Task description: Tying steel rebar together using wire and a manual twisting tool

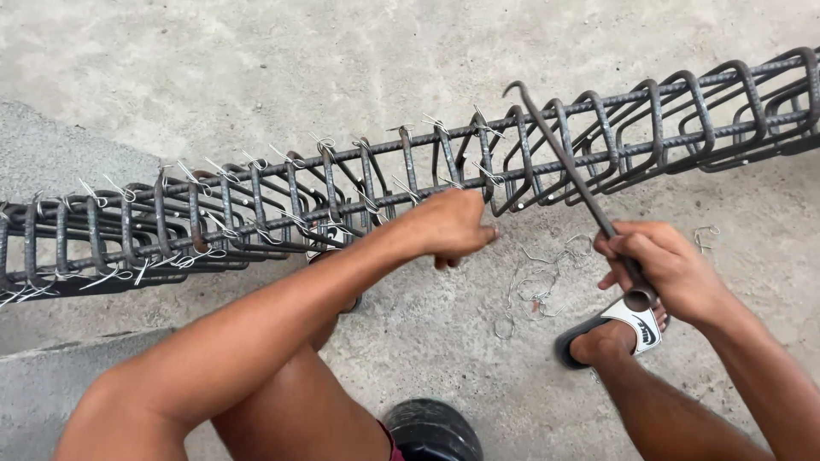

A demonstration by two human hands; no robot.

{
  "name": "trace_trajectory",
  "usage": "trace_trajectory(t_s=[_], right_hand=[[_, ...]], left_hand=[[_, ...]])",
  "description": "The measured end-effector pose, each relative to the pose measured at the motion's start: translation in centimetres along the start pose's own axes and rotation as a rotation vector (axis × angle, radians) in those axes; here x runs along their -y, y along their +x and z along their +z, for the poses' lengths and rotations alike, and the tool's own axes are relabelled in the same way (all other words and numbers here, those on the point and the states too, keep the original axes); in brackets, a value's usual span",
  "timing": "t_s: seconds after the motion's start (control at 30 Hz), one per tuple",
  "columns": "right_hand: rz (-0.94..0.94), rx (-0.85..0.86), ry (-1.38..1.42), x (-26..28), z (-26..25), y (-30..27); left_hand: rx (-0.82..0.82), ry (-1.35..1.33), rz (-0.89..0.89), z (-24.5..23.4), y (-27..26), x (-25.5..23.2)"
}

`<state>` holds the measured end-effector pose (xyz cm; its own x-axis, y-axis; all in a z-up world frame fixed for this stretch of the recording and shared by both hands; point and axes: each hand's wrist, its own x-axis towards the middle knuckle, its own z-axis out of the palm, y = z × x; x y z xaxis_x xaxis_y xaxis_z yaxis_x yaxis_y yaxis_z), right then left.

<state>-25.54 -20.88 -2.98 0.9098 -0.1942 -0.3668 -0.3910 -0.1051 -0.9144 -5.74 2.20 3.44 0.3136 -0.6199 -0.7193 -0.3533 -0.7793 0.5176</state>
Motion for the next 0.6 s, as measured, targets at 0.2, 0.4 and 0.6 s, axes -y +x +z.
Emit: trace_trajectory(t_s=[0.2, 0.4, 0.6], right_hand=[[0.054, 0.011, -0.03, 0.9, 1.3, 1.3], [0.076, -0.023, -0.036, 1.0, 1.3, 1.4], [0.112, -0.059, -0.083, 1.1, 1.1, 0.8]], left_hand=[[0.159, -0.17, -0.017, 2.1, 0.4, 0.3], [0.143, -0.447, -0.004, 3.1, 0.7, 0.1], [0.047, -0.563, 0.007, 3.9, 1.9, 0.0]])
